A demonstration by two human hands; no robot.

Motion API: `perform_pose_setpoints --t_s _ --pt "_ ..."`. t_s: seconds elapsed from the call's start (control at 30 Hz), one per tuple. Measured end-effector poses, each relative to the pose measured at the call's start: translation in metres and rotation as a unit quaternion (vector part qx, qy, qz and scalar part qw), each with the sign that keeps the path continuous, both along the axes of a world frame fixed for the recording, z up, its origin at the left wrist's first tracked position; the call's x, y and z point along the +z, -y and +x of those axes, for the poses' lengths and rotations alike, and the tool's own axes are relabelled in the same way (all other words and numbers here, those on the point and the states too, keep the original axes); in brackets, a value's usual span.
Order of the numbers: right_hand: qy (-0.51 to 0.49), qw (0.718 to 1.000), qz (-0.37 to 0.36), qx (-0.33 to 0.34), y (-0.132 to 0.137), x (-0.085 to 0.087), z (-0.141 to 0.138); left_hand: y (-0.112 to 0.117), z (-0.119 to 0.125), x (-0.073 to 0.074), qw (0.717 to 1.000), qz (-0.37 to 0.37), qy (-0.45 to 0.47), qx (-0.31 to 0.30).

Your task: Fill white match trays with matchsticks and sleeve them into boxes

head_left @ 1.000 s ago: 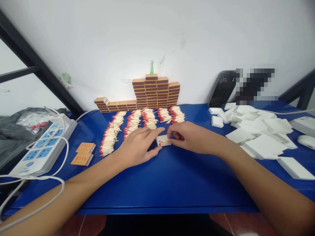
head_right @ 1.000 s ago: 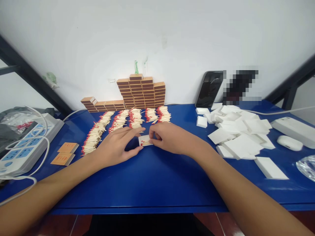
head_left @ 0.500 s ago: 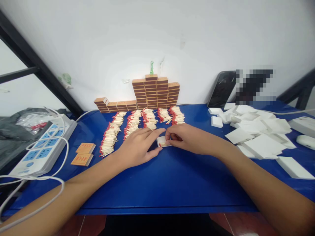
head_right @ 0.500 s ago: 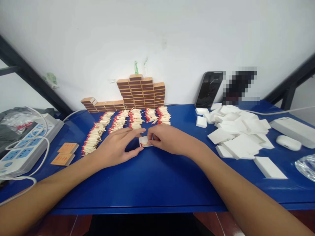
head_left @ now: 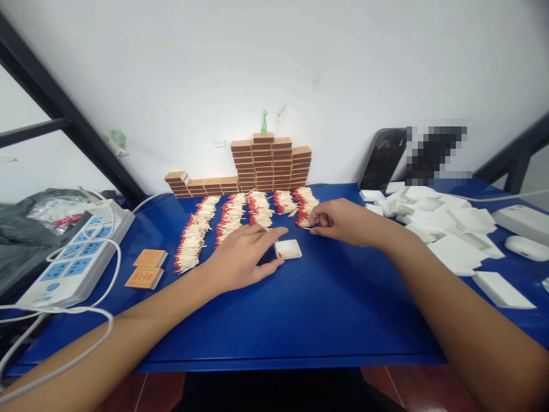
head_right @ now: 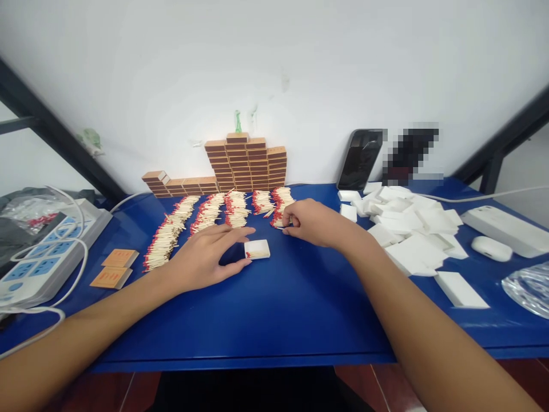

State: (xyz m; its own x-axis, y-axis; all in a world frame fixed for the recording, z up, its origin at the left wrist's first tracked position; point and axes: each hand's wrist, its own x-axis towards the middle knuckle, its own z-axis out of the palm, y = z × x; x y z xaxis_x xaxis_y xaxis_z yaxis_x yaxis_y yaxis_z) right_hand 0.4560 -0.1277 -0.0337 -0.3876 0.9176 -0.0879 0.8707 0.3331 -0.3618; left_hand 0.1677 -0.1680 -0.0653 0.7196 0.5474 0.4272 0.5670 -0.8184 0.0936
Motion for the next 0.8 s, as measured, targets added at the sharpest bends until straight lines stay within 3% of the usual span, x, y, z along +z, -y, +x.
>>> perform_pose_setpoints --t_s 0.47,0.8 --pt "-0.028 0.999 0.013 0.044 -0.0003 -0.0002 -0.0015 -0.0013 -0.0008 -0.0023 1.0 0.018 -0.002 -0.014" --pt "-0.053 0.994 0.066 0.07 -0.0023 -0.0024 0.0014 -0.0023 -0.0012 -0.0033 1.0 0.01 -0.002 -0.014"
